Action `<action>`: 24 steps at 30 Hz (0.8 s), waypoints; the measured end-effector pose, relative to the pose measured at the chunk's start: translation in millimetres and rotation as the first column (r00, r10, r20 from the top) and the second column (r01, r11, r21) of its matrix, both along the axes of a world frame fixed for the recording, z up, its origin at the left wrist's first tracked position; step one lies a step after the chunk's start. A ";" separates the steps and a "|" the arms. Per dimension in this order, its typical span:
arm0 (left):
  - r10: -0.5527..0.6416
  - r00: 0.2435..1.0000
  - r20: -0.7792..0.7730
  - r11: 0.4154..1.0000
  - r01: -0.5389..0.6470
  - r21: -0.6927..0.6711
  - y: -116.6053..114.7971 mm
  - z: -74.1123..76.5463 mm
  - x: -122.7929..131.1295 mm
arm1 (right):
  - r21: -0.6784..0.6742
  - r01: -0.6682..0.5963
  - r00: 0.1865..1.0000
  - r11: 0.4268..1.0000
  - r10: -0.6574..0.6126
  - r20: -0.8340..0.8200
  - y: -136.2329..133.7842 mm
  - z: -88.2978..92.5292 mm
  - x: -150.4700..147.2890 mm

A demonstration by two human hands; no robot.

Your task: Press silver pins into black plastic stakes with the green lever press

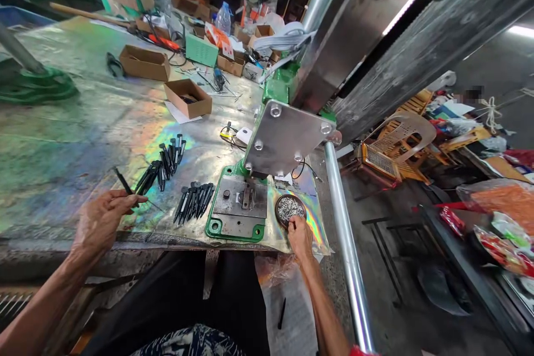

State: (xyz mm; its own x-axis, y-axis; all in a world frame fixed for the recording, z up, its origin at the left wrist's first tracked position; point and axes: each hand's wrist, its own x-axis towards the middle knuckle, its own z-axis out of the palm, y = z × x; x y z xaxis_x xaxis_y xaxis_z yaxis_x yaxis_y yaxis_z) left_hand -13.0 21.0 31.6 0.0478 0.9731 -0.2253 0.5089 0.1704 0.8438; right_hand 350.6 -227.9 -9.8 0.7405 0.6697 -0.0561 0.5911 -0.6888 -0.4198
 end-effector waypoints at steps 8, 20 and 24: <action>0.041 0.890 0.455 0.993 0.014 -0.118 -22.6 2.5 -0.3 | -0.215 -0.134 0.970 0.967 0.172 0.169 1.7 -3.7 5.0; 0.037 0.837 0.546 0.957 0.129 -0.261 -45.2 20.6 23.5 | -0.146 -0.190 0.971 0.971 0.207 0.116 -4.1 -7.1 13.9; -0.065 0.806 0.588 0.943 0.243 -0.228 -51.8 20.5 26.6 | -0.071 -0.143 0.988 0.987 0.147 0.042 -6.8 -10.3 17.5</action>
